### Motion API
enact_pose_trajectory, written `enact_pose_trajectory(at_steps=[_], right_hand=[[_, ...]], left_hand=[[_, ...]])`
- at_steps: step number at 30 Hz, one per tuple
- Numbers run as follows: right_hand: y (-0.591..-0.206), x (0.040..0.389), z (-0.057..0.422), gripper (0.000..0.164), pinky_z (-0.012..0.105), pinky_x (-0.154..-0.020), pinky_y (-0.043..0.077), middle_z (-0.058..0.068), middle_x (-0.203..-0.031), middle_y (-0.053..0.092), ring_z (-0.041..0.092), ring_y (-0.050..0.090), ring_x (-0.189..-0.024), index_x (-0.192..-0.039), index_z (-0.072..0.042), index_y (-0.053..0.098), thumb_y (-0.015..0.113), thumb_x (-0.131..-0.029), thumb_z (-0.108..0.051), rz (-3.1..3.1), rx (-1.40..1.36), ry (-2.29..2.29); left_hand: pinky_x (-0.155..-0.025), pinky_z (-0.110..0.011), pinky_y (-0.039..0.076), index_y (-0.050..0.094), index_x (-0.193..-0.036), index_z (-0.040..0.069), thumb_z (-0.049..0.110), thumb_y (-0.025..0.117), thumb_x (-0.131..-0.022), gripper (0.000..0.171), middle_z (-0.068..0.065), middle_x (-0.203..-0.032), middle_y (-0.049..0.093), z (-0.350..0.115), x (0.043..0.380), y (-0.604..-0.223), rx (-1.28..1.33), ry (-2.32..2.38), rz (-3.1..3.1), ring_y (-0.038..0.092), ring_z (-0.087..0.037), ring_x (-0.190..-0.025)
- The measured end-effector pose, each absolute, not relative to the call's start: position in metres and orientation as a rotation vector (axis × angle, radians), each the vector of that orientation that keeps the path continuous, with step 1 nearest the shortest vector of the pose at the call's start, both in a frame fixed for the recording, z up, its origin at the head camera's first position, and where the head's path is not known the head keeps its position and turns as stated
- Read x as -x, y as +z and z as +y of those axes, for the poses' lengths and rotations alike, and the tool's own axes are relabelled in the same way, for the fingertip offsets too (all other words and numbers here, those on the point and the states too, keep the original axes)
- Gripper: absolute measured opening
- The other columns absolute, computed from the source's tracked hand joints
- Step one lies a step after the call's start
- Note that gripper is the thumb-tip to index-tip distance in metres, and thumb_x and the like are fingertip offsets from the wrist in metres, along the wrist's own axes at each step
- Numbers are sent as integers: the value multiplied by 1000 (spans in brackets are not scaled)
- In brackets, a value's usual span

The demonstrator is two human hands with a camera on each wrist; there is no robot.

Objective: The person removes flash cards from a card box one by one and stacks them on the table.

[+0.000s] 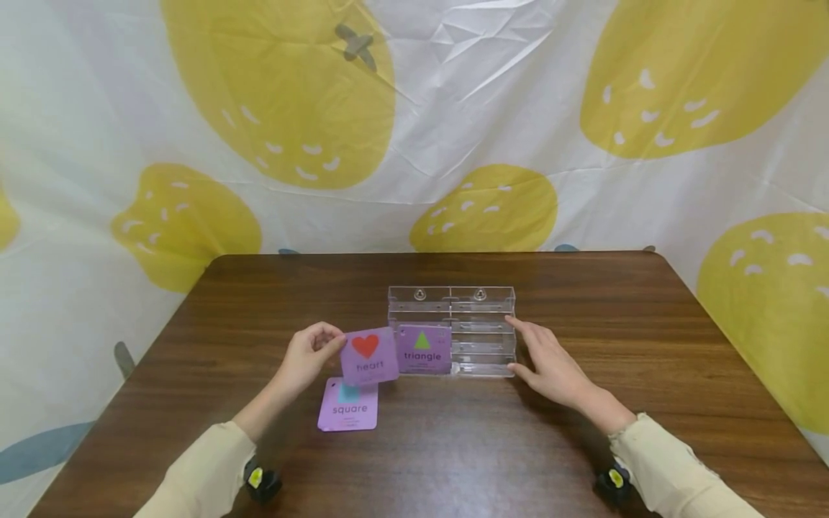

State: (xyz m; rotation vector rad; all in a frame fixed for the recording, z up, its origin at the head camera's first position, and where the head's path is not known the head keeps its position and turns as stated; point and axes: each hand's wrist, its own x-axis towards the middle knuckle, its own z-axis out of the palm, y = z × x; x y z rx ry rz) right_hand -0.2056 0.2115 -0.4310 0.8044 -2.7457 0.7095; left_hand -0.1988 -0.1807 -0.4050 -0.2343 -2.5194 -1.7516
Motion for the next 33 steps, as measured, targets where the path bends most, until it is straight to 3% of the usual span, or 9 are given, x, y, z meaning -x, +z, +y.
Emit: enact_pose_trajectory(at_steps=[5, 16, 23, 33], right_hand=[[-431, 206, 212, 76, 50, -97, 33, 20, -133, 39, 36, 35, -120, -141, -9, 23, 69, -80, -15, -2743, -800, 712], [-430, 205, 212, 76, 50, -96, 33, 20, -132, 40, 36, 36, -120, -141, -9, 23, 69, -80, -15, -2751, -792, 712], [-430, 205, 212, 76, 50, -96, 34, 20, -131, 40, 36, 36, -120, -141, -8, 23, 69, -80, -15, -2749, -791, 713], [-430, 205, 210, 76, 49, -96, 33, 20, -130, 41, 36, 36, -119, -140, -7, 25, 69, -80, -15, -2742, -795, 714]], left_hand=[[-56, -28, 53, 56, -93, -9, 5, 57, -88, 14, -11, -79, 63, -184, 197, -410, 245, -1807, -2529, 57, -8, -63], [-59, -35, 54, 56, -96, -10, 5, 56, -88, 16, -14, -81, 64, -185, 190, -414, 265, -1826, -2567, 57, -8, -61], [-55, -29, 53, 54, -98, -13, 3, 55, -89, 19, -15, -81, 64, -192, 185, -419, 208, -1894, -2551, 57, -8, -58], [-52, -26, 50, 58, -97, -9, 5, 56, -88, 16, -11, -77, 65, -195, 181, -420, 21, -1761, -2606, 55, -10, -55]])
